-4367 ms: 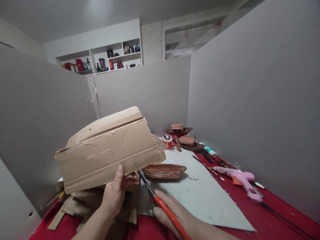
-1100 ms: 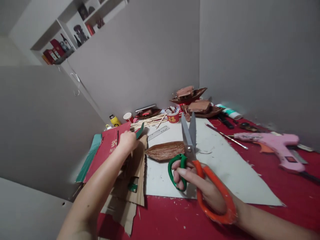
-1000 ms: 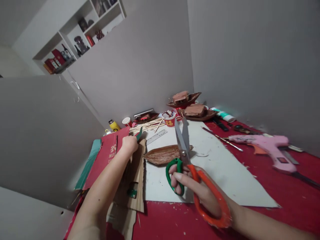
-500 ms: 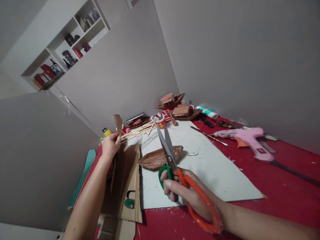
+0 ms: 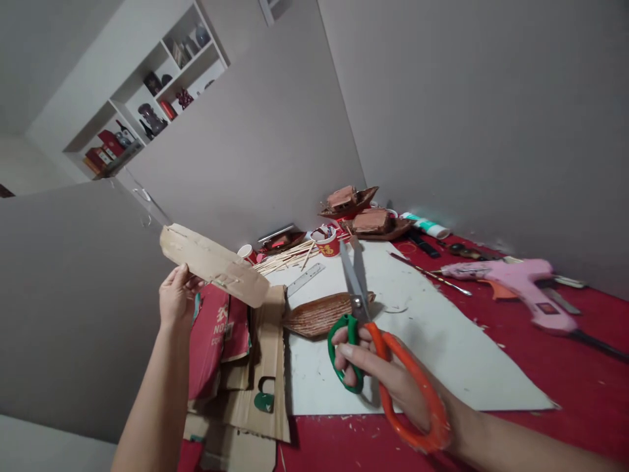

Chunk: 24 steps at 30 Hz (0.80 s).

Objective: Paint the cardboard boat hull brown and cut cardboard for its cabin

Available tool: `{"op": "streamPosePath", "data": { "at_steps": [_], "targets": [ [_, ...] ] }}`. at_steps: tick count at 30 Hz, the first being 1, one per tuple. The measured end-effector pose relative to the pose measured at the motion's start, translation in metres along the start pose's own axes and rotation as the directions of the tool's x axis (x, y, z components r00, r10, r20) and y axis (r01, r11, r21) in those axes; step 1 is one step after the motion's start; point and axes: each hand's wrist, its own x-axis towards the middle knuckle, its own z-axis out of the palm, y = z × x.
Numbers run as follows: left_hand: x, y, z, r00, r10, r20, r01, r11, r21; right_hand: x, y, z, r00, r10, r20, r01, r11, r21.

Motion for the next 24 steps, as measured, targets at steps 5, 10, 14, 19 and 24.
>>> {"op": "streamPosePath", "data": {
  "at_steps": [5, 10, 14, 19, 24],
  "targets": [
    [-0.047, -0.005, 0.021, 0.982, -0.098, 0.162, 0.129, 0.973, -0.193, 0.011, -0.002, 0.0, 0.982, -0.095, -0.161, 0.118, 0.982, 0.144],
    [-0.088, -0.012, 0.049, 0.947, -0.161, 0.278, 0.238, 0.934, -0.268, 0.013, 0.0, -0.003, 0.985, -0.139, -0.098, 0.146, 0.986, 0.075],
    [-0.114, -0.018, 0.067, 0.921, -0.188, 0.341, 0.299, 0.902, -0.312, 0.007, 0.012, -0.009, 0.988, -0.107, -0.107, 0.097, 0.991, -0.094],
    [-0.141, -0.028, 0.079, 0.865, -0.24, 0.441, 0.385, 0.881, -0.276, -0.001, 0.009, -0.007, 0.988, -0.146, -0.044, 0.133, 0.964, -0.228],
    [-0.143, -0.029, 0.078, 0.861, -0.216, 0.461, 0.363, 0.895, -0.258, -0.003, -0.01, 0.001, 0.964, -0.266, 0.024, 0.26, 0.917, -0.303]
  ]
}}
